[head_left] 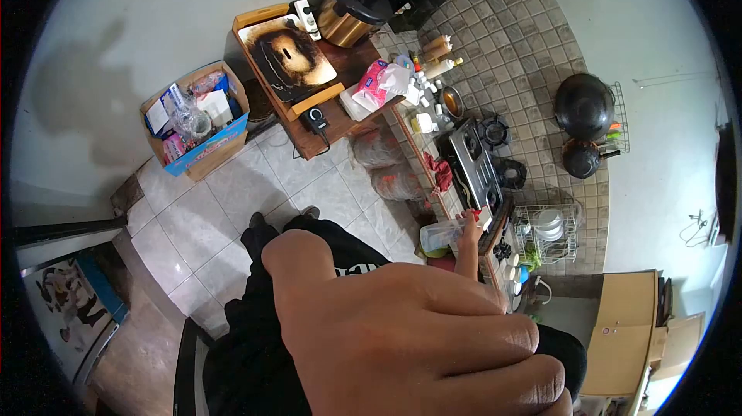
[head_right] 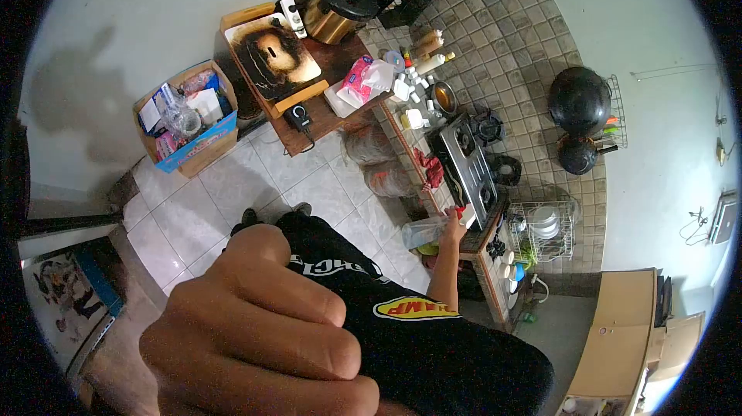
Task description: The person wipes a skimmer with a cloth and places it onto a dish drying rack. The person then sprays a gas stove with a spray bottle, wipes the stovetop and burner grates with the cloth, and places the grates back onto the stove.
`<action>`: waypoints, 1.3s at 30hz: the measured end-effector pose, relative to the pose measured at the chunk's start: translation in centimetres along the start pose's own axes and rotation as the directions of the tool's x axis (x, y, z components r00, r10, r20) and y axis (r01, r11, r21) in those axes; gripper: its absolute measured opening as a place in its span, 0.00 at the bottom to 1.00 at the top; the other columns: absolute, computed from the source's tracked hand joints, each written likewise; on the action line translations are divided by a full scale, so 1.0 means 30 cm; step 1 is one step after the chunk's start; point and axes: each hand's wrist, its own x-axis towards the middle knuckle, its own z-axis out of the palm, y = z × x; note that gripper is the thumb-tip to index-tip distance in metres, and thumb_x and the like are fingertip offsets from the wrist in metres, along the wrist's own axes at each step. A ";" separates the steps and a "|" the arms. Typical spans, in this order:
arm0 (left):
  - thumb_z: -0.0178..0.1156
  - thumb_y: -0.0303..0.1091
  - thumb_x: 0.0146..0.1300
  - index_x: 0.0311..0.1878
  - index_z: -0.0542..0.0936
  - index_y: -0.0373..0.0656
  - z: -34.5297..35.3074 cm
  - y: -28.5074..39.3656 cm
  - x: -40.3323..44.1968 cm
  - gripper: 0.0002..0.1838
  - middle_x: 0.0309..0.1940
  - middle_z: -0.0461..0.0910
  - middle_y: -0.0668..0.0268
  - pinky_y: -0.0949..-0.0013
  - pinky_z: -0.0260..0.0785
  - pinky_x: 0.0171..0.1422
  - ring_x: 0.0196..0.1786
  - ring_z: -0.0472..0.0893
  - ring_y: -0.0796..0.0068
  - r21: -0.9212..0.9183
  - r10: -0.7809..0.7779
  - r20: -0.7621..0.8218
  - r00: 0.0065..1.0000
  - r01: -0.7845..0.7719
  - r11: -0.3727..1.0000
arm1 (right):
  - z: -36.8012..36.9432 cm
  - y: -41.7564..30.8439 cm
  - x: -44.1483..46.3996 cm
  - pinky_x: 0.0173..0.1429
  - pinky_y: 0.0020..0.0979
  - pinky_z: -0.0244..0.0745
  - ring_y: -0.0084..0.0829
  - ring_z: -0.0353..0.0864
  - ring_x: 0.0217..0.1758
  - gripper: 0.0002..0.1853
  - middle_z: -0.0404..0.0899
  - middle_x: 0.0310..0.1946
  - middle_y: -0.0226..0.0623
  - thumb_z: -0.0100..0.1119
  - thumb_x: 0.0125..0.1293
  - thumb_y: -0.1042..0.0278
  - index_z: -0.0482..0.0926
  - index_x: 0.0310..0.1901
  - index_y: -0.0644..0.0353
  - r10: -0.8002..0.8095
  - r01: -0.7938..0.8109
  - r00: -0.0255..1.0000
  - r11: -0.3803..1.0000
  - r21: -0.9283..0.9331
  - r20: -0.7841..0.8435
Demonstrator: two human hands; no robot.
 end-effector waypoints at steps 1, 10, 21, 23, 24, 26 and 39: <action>0.62 0.42 0.36 0.21 0.79 0.40 0.006 -0.006 0.000 0.14 0.16 0.71 0.68 0.79 0.53 0.15 0.13 0.67 0.81 -0.006 0.001 0.001 1.000 -0.001 1.000 | -0.025 0.031 0.030 0.48 0.43 0.88 0.39 0.87 0.42 0.21 0.84 0.42 0.39 0.75 0.66 0.68 0.77 0.57 0.59 -0.005 0.005 1.000 0.999 -0.043 0.000; 0.62 0.40 0.35 0.22 0.79 0.40 0.049 -0.049 0.014 0.13 0.17 0.70 0.68 0.78 0.51 0.15 0.13 0.66 0.82 -0.010 -0.016 0.056 0.998 0.016 1.000 | -0.026 0.081 -0.045 0.46 0.42 0.87 0.37 0.87 0.43 0.22 0.85 0.44 0.39 0.74 0.66 0.67 0.77 0.59 0.59 0.089 -0.091 0.996 0.993 -0.071 -0.030; 0.74 0.32 0.59 0.34 0.80 0.36 0.042 -0.060 0.025 0.12 0.23 0.78 0.62 0.70 0.66 0.19 0.18 0.77 0.70 -0.134 -0.282 0.205 0.937 0.312 0.941 | -0.082 0.285 -0.041 0.44 0.41 0.86 0.35 0.84 0.41 0.19 0.81 0.43 0.39 0.71 0.66 0.74 0.77 0.56 0.59 0.094 -0.101 0.995 0.977 0.190 0.046; 0.75 0.33 0.66 0.40 0.81 0.35 0.014 -0.038 0.018 0.13 0.26 0.81 0.60 0.67 0.72 0.21 0.21 0.81 0.65 -0.228 -0.449 0.327 0.832 0.530 0.817 | -0.103 0.319 -0.029 0.43 0.40 0.85 0.36 0.85 0.41 0.19 0.83 0.44 0.41 0.71 0.67 0.74 0.77 0.58 0.60 0.144 -0.144 0.989 0.990 0.014 -0.040; 0.73 0.33 0.68 0.44 0.81 0.36 -0.021 -0.029 0.055 0.12 0.30 0.83 0.58 0.66 0.75 0.24 0.25 0.84 0.63 -0.175 -0.474 0.475 0.741 0.607 0.775 | -0.065 0.260 -0.085 0.45 0.40 0.86 0.36 0.85 0.43 0.21 0.83 0.45 0.40 0.72 0.68 0.72 0.77 0.60 0.61 0.270 -0.270 0.959 0.963 0.016 -0.089; 0.71 0.32 0.68 0.43 0.80 0.35 0.043 -0.081 -0.046 0.12 0.27 0.80 0.61 0.65 0.73 0.24 0.23 0.81 0.66 -0.102 -0.282 0.285 0.916 0.322 0.941 | 0.029 0.295 -0.080 0.45 0.40 0.86 0.36 0.85 0.43 0.21 0.83 0.45 0.40 0.72 0.68 0.72 0.77 0.60 0.61 0.281 -0.281 0.959 0.960 -0.011 -0.024; 0.74 0.31 0.68 0.45 0.81 0.36 0.000 -0.012 0.015 0.11 0.31 0.84 0.59 0.66 0.75 0.25 0.27 0.85 0.63 -0.109 -0.292 0.320 0.902 0.341 0.934 | -0.058 0.354 -0.037 0.47 0.41 0.87 0.36 0.85 0.46 0.20 0.83 0.46 0.39 0.73 0.69 0.70 0.78 0.59 0.59 0.151 -0.150 0.987 0.989 -0.012 0.059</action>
